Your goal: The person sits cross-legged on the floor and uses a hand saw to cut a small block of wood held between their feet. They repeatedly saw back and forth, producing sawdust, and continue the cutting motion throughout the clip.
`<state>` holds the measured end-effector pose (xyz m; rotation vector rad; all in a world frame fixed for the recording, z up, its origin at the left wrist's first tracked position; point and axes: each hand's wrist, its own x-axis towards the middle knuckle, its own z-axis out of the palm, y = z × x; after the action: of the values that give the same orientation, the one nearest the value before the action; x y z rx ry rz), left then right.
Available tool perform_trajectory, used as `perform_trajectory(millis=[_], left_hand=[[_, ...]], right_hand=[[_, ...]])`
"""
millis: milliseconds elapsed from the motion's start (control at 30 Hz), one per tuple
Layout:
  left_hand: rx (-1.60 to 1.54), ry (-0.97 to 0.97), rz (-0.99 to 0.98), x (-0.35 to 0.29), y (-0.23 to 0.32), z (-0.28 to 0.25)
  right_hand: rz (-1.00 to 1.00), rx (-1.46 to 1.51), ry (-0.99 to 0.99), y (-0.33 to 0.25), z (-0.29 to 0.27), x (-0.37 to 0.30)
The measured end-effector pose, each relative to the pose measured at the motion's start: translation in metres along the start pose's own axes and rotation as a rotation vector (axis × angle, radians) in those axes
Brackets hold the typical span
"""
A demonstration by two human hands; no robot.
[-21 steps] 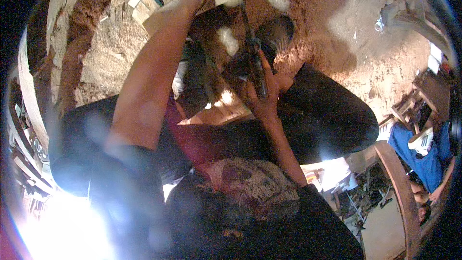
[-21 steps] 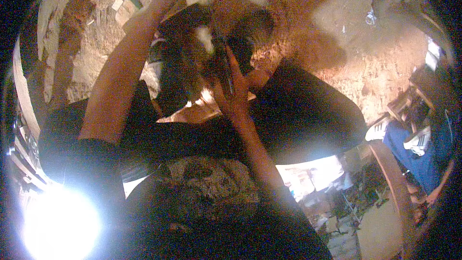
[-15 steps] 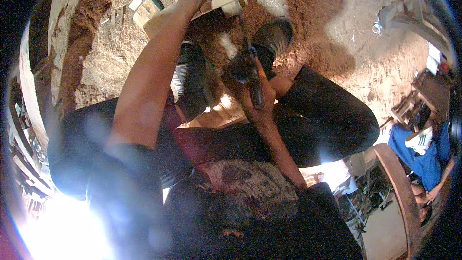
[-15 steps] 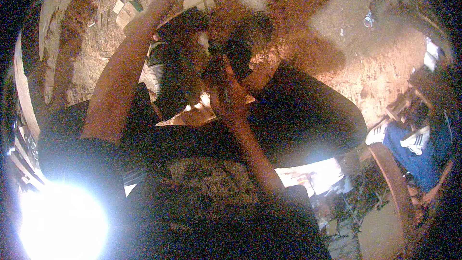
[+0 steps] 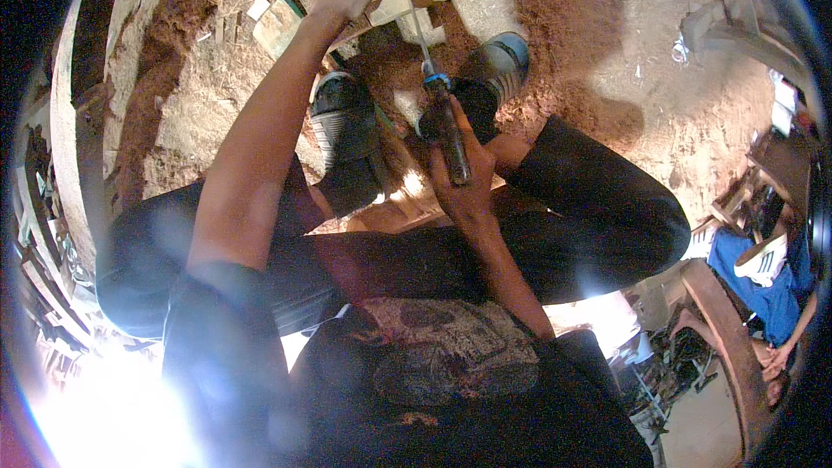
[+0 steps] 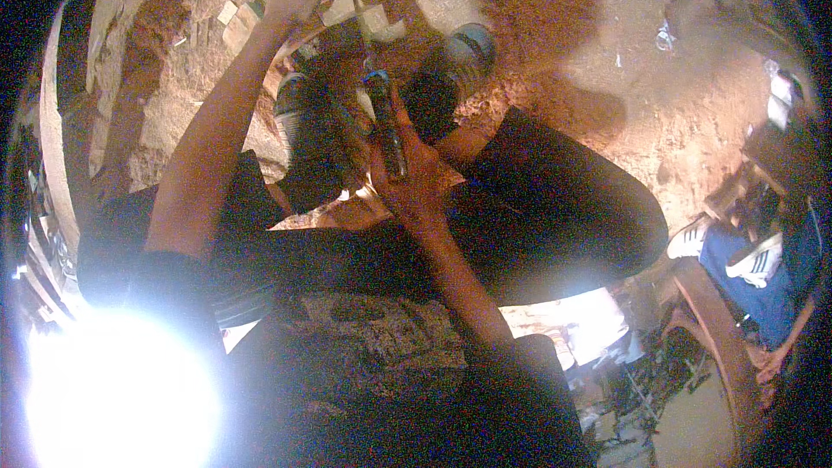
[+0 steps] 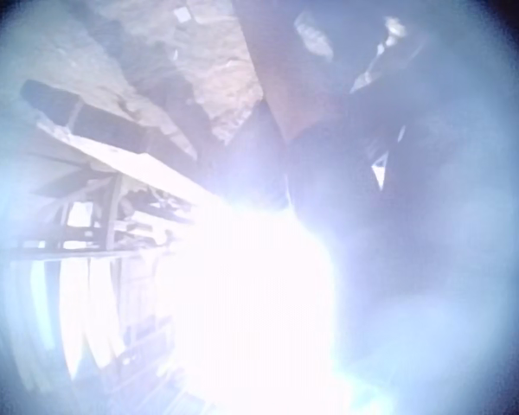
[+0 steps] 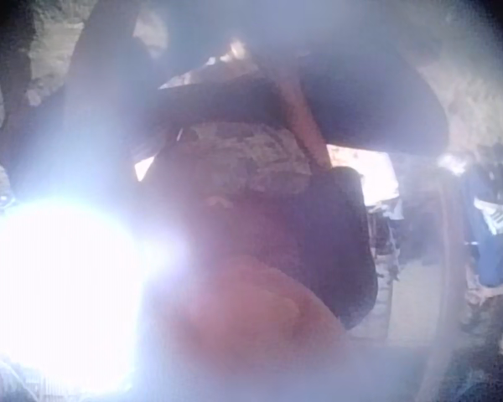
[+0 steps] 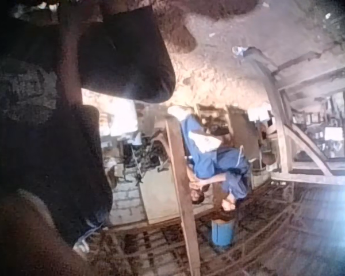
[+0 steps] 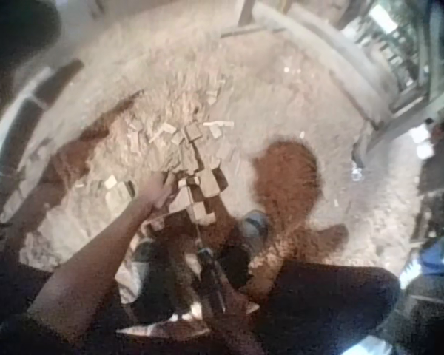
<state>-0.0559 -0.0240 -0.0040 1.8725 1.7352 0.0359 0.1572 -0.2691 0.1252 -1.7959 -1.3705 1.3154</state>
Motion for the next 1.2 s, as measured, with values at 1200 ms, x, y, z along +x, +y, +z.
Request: perform_trajectory(millis=[1200], left_hand=[[-0.092, -0.02, -0.264, -0.005, 0.03, -0.007]], right_hand=[[-0.048, -0.089, 0.038, 0.02, 0.012, -0.012]])
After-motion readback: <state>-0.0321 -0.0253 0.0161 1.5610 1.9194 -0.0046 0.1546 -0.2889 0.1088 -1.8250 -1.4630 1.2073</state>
